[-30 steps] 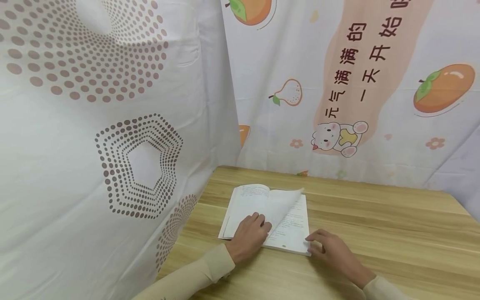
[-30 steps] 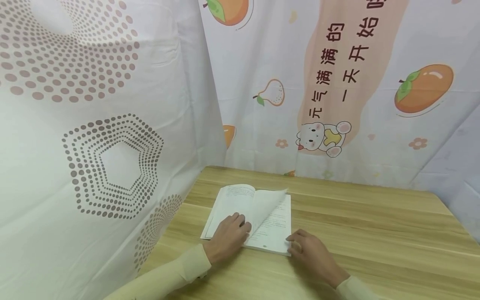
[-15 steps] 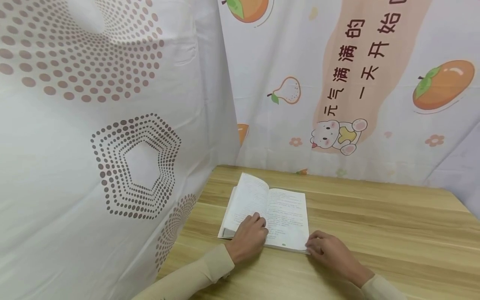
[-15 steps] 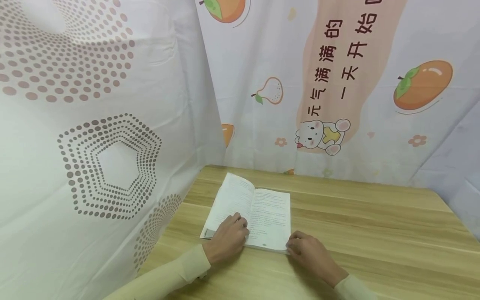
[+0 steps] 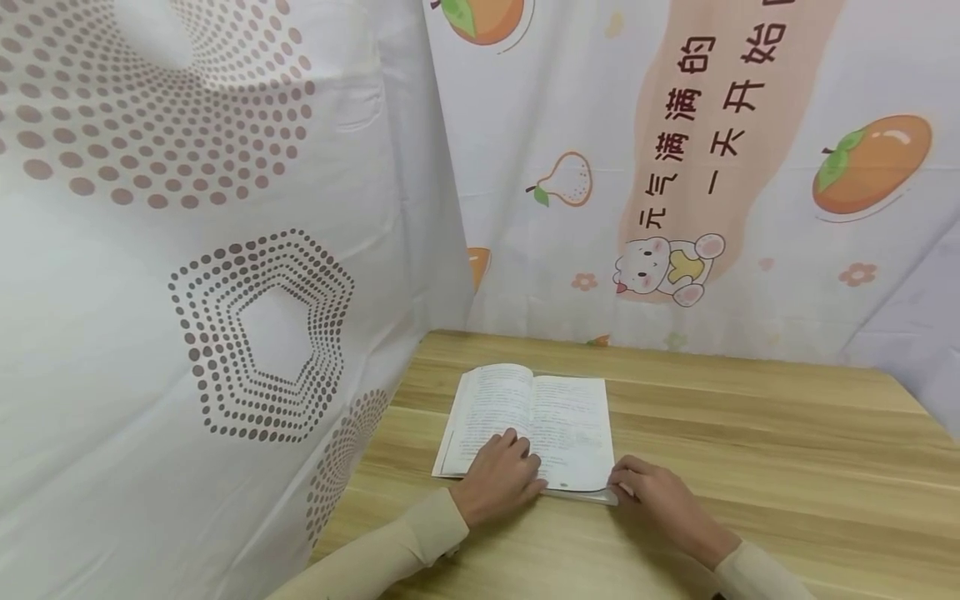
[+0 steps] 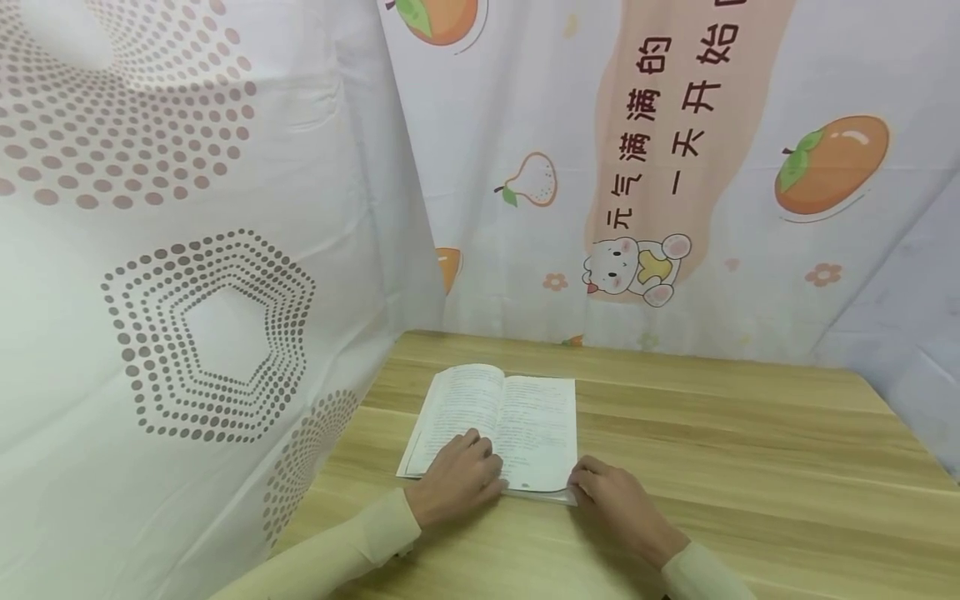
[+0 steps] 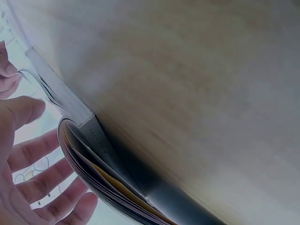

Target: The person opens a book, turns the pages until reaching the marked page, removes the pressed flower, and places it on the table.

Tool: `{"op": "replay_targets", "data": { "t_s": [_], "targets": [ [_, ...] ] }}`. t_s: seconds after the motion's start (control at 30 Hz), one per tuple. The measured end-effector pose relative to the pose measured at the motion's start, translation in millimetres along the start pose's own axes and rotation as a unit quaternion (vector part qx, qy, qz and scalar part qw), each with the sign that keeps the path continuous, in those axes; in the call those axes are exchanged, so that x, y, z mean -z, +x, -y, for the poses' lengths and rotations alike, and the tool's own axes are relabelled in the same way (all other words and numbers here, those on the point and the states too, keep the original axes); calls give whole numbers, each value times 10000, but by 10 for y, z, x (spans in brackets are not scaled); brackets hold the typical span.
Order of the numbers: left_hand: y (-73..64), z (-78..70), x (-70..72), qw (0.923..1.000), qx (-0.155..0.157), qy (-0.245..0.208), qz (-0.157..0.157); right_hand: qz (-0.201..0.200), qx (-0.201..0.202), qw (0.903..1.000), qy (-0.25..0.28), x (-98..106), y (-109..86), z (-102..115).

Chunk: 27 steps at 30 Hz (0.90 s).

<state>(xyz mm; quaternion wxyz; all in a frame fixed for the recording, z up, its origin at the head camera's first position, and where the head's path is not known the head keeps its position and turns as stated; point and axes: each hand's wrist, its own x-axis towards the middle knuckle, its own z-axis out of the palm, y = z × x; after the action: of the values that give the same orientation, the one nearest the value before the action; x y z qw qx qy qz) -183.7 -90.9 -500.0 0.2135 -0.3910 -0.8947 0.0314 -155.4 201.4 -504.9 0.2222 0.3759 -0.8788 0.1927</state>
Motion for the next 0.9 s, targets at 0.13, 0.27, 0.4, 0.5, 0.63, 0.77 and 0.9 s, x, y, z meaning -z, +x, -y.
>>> {"op": "replay_targets", "data": {
  "t_s": [0.13, 0.27, 0.4, 0.5, 0.63, 0.77, 0.9],
  "targets": [
    [6, 0, 19, 9997, -8, 33, 230, 45, -262, 9991, 319, 14, 22, 2],
    [19, 9, 28, 9995, 20, 28, 323, 21, -502, 9968, 617, 58, 45, 14],
    [29, 17, 17, 9996, 60, -19, 292, 46, -595, 9959, 682, 90, 58, 24],
    [34, 20, 10, 9996, 67, -57, 273, 97, -660, 9956, 658, 96, 57, 25],
    [32, 18, 27, 9996, 56, -71, 269, 97, -762, 9950, 643, 95, 51, 24],
    [35, 9, 48, 9996, 53, -90, 245, -121, -858, 9939, 682, 90, 46, 22],
    [41, -1, 48, 9996, 103, -89, 250, -484, -1037, 9912, 659, 102, 52, 9]
  ]
}}
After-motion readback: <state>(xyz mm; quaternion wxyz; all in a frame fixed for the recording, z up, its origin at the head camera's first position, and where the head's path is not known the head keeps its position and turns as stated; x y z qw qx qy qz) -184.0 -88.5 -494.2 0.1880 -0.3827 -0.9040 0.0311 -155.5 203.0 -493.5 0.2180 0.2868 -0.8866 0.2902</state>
